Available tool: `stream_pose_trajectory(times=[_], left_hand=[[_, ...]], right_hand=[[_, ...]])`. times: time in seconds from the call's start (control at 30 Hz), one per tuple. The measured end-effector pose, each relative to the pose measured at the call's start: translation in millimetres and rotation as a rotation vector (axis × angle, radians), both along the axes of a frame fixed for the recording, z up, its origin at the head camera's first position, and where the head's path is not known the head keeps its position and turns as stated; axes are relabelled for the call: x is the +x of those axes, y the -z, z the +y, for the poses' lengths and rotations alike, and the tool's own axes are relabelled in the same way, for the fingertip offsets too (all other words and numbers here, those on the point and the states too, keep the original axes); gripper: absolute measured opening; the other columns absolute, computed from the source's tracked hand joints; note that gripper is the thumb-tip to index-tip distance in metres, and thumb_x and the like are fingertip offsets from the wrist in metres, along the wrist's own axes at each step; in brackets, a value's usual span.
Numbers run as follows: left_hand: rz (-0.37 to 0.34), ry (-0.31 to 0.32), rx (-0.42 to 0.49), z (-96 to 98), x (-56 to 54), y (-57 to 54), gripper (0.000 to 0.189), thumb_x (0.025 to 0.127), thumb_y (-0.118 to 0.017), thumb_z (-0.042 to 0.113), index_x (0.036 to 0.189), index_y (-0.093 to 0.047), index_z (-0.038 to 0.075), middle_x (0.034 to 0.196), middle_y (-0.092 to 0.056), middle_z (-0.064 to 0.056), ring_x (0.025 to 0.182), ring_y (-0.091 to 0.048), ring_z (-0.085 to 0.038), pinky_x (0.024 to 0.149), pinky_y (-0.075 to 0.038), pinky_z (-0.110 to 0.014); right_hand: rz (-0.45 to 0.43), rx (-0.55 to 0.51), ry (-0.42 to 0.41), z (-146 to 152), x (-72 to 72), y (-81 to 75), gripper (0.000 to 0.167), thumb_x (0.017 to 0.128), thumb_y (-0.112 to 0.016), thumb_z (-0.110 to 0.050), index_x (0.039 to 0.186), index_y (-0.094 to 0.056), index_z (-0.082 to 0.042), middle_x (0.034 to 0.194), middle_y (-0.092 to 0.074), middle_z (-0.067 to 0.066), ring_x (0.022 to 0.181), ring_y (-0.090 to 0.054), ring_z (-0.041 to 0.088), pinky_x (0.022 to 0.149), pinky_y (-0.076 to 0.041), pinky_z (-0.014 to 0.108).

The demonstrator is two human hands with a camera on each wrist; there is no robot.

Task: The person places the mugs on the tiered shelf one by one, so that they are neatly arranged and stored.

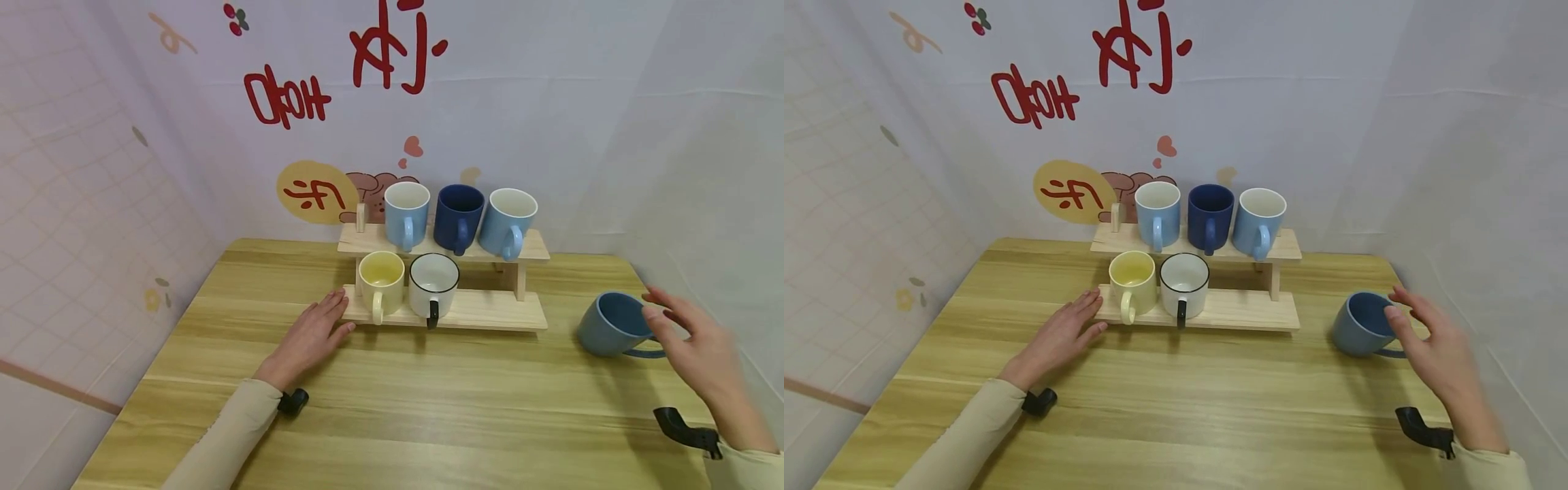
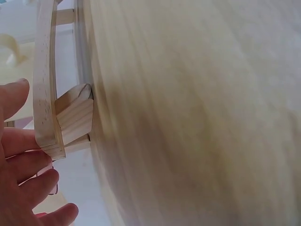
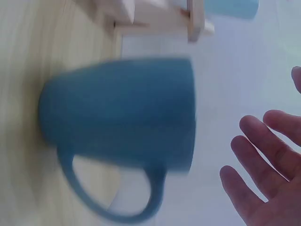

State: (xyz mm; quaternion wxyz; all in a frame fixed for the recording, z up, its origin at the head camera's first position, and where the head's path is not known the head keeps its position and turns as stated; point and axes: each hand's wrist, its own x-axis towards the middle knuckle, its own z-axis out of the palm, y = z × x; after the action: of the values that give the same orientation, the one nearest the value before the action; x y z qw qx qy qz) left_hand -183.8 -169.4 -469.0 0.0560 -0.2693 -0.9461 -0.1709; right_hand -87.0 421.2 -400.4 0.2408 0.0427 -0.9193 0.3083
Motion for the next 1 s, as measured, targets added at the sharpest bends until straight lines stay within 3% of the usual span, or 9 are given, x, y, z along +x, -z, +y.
stream_pose_trajectory(times=[0.13, 0.37, 0.43, 0.53, 0.6, 0.67, 0.87, 0.93, 1.0], left_hand=[[0.000, 0.006, 0.007, -0.4, -0.9, -0.2, 0.061, 0.106, -0.061, 0.033, 0.148, -0.049, -0.010, 0.159, -0.041, -0.024, 0.147, -0.039, -0.042, 0.115, -0.037, -0.062], [0.007, 0.019, 0.018, -1.9, -1.5, -1.8, 0.060, 0.105, -0.062, 0.031, 0.146, -0.050, -0.011, 0.157, -0.043, -0.027, 0.145, -0.041, -0.045, 0.115, -0.038, -0.060], [0.006, 0.018, 0.022, -2.5, -1.4, -1.5, 0.060, 0.105, -0.063, 0.031, 0.146, -0.050, -0.011, 0.157, -0.043, -0.027, 0.144, -0.042, -0.045, 0.115, -0.039, -0.060], [0.001, 0.017, 0.029, -2.7, -1.4, -0.9, 0.061, 0.104, -0.064, 0.031, 0.146, -0.050, -0.012, 0.157, -0.042, -0.027, 0.143, -0.043, -0.045, 0.115, -0.039, -0.059], [-0.002, 0.014, 0.035, -2.5, -1.6, -0.4, 0.062, 0.104, -0.064, 0.031, 0.147, -0.049, -0.011, 0.158, -0.042, -0.026, 0.143, -0.044, -0.044, 0.115, -0.039, -0.058], [-0.006, 0.012, 0.041, -2.1, -1.7, 0.0, 0.062, 0.104, -0.064, 0.031, 0.147, -0.049, -0.011, 0.158, -0.041, -0.026, 0.143, -0.044, -0.043, 0.115, -0.039, -0.057], [-0.010, 0.013, 0.054, -0.6, -1.4, 1.0, 0.064, 0.104, -0.065, 0.031, 0.148, -0.048, -0.012, 0.159, -0.040, -0.026, 0.144, -0.043, -0.043, 0.116, -0.039, -0.056], [-0.010, 0.013, 0.057, -0.1, -1.1, 1.0, 0.064, 0.104, -0.065, 0.031, 0.148, -0.047, -0.012, 0.159, -0.039, -0.027, 0.144, -0.043, -0.043, 0.116, -0.039, -0.056], [-0.015, 0.013, 0.061, 0.3, -0.5, 0.7, 0.064, 0.104, -0.065, 0.031, 0.148, -0.047, -0.012, 0.159, -0.039, -0.027, 0.144, -0.043, -0.043, 0.115, -0.039, -0.056]], right_hand=[[-0.075, -0.007, 0.047, 20, 3.7, 6.7, 0.052, 0.109, -0.054, -0.020, 0.160, -0.043, -0.020, 0.140, -0.040, -0.041, 0.110, -0.033, -0.029, 0.083, -0.029, -0.007], [-0.194, 0.035, 0.032, 49, 6.4, 23.0, 0.055, 0.111, -0.051, -0.024, 0.163, -0.036, -0.018, 0.140, -0.034, -0.043, 0.114, -0.031, -0.029, 0.079, -0.030, -0.004], [-0.273, 0.063, 0.040, 56, 7.4, 26.9, 0.055, 0.111, -0.051, -0.028, 0.163, -0.036, -0.020, 0.143, -0.034, -0.038, 0.125, -0.035, -0.019, 0.072, -0.032, 0.003], [-0.382, 0.104, 0.029, 63, 7.1, 30.1, 0.056, 0.111, -0.048, -0.032, 0.163, -0.035, -0.013, 0.160, -0.041, -0.006, 0.144, -0.043, 0.027, 0.073, -0.040, 0.018], [-0.428, 0.116, 0.011, 66, 5.8, 31.9, 0.057, 0.112, -0.047, -0.032, 0.160, -0.036, -0.003, 0.157, -0.044, 0.023, 0.133, -0.045, 0.054, 0.071, -0.041, 0.021], [-0.450, 0.125, -0.004, 68, 4.7, 33.8, 0.059, 0.112, -0.047, -0.031, 0.157, -0.037, 0.005, 0.145, -0.045, 0.043, 0.119, -0.046, 0.066, 0.070, -0.042, 0.020], [-0.505, 0.107, -0.040, 72, 7.0, 40.1, 0.059, 0.112, -0.047, -0.030, 0.151, -0.040, 0.014, 0.140, -0.046, 0.047, 0.115, -0.051, 0.062, 0.064, -0.033, 0.008], [-0.501, 0.105, -0.047, 73, 7.8, 41.6, 0.056, 0.112, -0.048, -0.029, 0.148, -0.045, 0.013, 0.135, -0.054, 0.042, 0.113, -0.064, 0.034, 0.064, -0.035, 0.007], [-0.487, 0.093, -0.060, 73, 8.5, 42.5, 0.049, 0.112, -0.049, -0.028, 0.143, -0.054, 0.010, 0.126, -0.067, 0.031, 0.104, -0.064, 0.004, 0.066, -0.038, 0.007]])
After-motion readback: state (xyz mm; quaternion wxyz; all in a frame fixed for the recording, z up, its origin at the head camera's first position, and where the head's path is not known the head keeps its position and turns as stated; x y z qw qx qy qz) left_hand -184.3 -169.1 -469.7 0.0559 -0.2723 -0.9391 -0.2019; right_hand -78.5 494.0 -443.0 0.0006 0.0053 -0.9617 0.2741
